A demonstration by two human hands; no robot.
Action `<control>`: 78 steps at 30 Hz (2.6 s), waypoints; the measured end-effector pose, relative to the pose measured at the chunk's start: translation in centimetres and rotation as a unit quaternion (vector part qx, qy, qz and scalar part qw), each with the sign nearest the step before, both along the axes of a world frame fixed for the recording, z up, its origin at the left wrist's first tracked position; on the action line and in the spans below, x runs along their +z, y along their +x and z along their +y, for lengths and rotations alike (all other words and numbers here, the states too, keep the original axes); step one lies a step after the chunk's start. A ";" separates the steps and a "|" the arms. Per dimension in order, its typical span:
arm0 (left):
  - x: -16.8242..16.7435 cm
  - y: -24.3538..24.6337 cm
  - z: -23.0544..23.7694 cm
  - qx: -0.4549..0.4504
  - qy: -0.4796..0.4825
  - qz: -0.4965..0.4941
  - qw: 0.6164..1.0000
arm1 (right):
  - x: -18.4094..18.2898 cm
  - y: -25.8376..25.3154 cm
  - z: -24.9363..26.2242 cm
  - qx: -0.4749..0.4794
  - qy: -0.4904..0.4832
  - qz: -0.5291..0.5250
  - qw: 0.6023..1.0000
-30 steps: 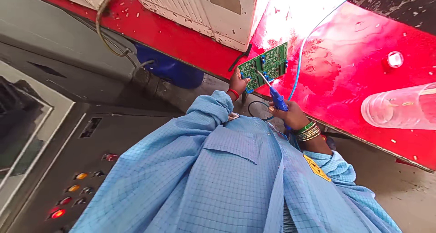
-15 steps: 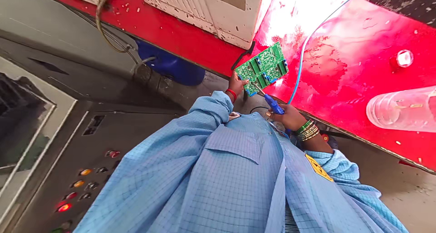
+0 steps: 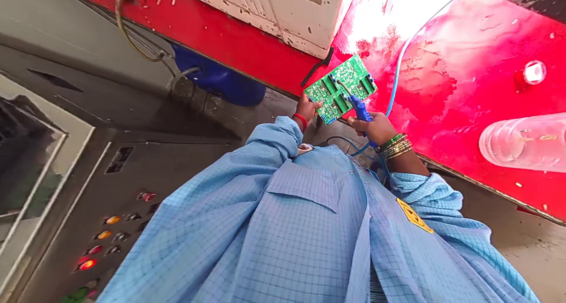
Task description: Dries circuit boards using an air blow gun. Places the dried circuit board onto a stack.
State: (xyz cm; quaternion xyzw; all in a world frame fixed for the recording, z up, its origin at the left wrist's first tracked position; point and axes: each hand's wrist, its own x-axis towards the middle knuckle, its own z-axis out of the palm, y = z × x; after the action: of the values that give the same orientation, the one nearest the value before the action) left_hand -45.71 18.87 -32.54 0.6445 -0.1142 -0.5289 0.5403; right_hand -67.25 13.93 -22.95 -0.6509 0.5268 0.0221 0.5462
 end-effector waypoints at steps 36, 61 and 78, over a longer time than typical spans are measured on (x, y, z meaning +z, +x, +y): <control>-0.1 0.4 0.0 -0.011 0.004 0.007 1.000 | -0.2 -6.5 2.9 -0.073 0.081 0.002 0.994; 1.8 0.1 -0.6 -0.020 -0.037 -0.059 0.997 | -0.1 -6.4 -3.6 -0.180 0.053 -0.007 0.982; 2.7 0.1 -1.2 -0.030 -0.010 -0.083 0.996 | 0.8 -5.6 -3.0 -0.148 0.040 -0.032 0.988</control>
State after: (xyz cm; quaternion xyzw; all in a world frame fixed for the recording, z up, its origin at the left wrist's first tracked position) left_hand -45.65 17.66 -29.84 0.6771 -0.1834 -0.4886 0.5188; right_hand -72.83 10.96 -22.20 -0.5439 0.5981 -0.0583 0.5857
